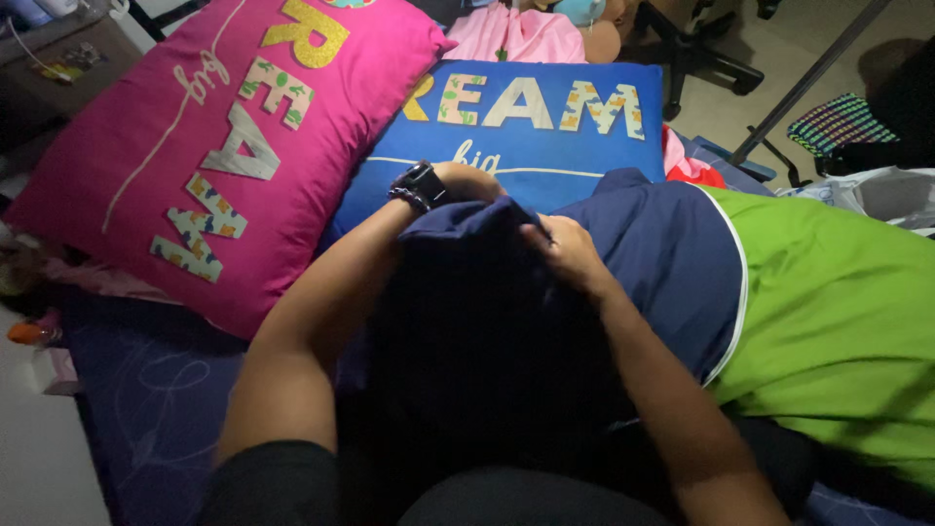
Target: The person inserts a green pillow into a navy blue pillowcase on a bed. They align the corners, push the pillow into the case, and smooth the fabric to fit the case around the pillow.
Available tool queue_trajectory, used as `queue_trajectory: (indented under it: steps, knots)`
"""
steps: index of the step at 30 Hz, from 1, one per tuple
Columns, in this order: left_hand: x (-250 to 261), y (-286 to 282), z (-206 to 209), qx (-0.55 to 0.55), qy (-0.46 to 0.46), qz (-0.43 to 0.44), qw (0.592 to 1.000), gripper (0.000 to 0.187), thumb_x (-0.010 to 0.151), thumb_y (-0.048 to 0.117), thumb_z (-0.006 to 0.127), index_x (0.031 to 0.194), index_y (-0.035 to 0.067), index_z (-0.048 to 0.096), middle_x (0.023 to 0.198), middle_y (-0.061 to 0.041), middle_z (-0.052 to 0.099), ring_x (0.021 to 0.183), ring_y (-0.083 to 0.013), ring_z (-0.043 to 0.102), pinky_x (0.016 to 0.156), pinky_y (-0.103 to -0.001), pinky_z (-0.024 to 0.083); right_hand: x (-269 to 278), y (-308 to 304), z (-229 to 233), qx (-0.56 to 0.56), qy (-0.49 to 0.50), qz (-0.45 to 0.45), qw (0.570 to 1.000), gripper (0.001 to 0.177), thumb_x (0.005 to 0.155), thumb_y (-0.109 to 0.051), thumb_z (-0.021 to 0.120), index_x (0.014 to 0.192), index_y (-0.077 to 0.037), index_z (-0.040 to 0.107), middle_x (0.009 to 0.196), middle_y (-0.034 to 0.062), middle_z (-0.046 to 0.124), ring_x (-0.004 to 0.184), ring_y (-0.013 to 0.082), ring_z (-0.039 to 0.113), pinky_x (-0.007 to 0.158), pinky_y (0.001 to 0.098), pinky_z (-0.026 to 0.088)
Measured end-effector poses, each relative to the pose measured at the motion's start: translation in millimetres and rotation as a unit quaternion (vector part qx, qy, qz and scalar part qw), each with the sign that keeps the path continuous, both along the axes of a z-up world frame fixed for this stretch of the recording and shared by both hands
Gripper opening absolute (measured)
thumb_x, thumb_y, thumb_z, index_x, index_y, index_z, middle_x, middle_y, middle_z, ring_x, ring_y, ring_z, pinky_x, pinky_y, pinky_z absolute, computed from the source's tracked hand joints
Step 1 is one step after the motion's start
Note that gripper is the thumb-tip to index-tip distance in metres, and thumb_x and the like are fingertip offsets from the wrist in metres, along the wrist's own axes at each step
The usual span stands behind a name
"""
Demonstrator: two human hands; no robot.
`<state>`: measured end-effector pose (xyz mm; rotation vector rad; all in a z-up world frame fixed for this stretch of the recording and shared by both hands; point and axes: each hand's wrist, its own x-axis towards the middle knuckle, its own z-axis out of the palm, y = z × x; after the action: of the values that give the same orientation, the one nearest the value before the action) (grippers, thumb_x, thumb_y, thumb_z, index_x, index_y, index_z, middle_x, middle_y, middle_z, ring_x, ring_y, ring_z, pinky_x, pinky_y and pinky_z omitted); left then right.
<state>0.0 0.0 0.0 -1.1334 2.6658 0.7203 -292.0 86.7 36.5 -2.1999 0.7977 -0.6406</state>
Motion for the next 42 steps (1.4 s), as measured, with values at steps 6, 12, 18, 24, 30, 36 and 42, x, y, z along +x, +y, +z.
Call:
queue_trajectory:
  steps: [6, 12, 18, 24, 30, 36, 42]
  knots:
    - [-22, 76, 83, -0.277, -0.098, -0.015, 0.956, 0.015, 0.094, 0.018, 0.060, 0.094, 0.007, 0.071, 0.091, -0.010, 0.072, 0.088, -0.0295, 0.072, 0.074, -0.040, 0.057, 17, 0, -18, -0.077, 0.068, -0.106, 0.989, 0.032, 0.097, -0.041, 0.060, 0.112, -0.015, 0.073, 0.095, 0.0218, 0.071, 0.095, 0.0418, 0.068, 0.080, 0.0488, 0.053]
    - [-120, 251, 191, -0.506, 0.003, 0.172, 0.845, 0.018, 0.089, 0.028, 0.066, 0.082, 0.011, 0.063, 0.075, -0.006, 0.062, 0.063, -0.0223, 0.064, 0.049, -0.035, 0.048, 29, -4, -11, 0.026, 0.074, -0.173, 0.982, 0.038, 0.086, -0.047, 0.067, 0.110, -0.018, 0.073, 0.088, 0.0195, 0.072, 0.088, 0.0424, 0.069, 0.076, 0.0492, 0.055]
    - [-177, 310, 143, -0.531, -0.096, 0.327, 0.776, 0.010, 0.085, 0.022, 0.060, 0.088, 0.013, 0.063, 0.075, -0.003, 0.060, 0.062, -0.0173, 0.063, 0.052, -0.032, 0.050, 32, -11, -15, 0.024, 0.062, -0.191, 0.979, 0.037, 0.095, -0.045, 0.056, 0.101, -0.013, 0.074, 0.089, 0.0201, 0.073, 0.091, 0.0410, 0.071, 0.082, 0.0469, 0.054]
    - [-142, 295, 47, -0.381, -0.016, 0.432, 0.817, 0.008, 0.098, 0.016, 0.057, 0.095, 0.012, 0.063, 0.088, -0.013, 0.068, 0.076, -0.0323, 0.067, 0.063, -0.045, 0.052, 37, -11, -5, 0.058, 0.048, -0.183, 0.980, 0.038, 0.095, -0.044, 0.054, 0.105, -0.011, 0.071, 0.091, 0.0211, 0.072, 0.092, 0.0410, 0.070, 0.082, 0.0463, 0.053]
    - [-178, 309, -3, -0.102, 0.288, 0.411, 0.859, 0.034, 0.104, 0.034, 0.054, 0.116, 0.002, 0.059, 0.094, -0.024, 0.068, 0.087, -0.0405, 0.066, 0.072, -0.050, 0.049, 51, -5, 2, -0.077, 0.082, -0.110, 0.987, 0.030, 0.098, -0.035, 0.061, 0.106, -0.007, 0.065, 0.092, 0.0226, 0.070, 0.094, 0.0446, 0.066, 0.082, 0.0503, 0.050]
    - [-178, 282, -9, 0.144, 0.497, 0.404, 0.754, 0.040, 0.105, 0.035, 0.054, 0.120, -0.002, 0.058, 0.090, -0.010, 0.064, 0.081, -0.0194, 0.063, 0.076, -0.036, 0.053, 43, 18, 30, -0.300, -0.256, -0.060, 0.917, 0.039, 0.093, -0.019, 0.070, 0.125, -0.002, 0.055, 0.119, 0.0213, 0.062, 0.112, 0.0438, 0.063, 0.100, 0.0472, 0.050]
    - [-191, 279, -24, 0.020, 0.440, 0.449, 0.777, 0.041, 0.100, 0.031, 0.060, 0.126, 0.000, 0.056, 0.088, -0.014, 0.064, 0.078, -0.0212, 0.063, 0.073, -0.036, 0.053, 36, 40, 20, -0.428, -0.091, 0.165, 0.884, 0.026, 0.089, -0.021, 0.082, 0.103, -0.014, 0.060, 0.113, 0.0064, 0.061, 0.112, 0.0284, 0.063, 0.107, 0.0426, 0.048]
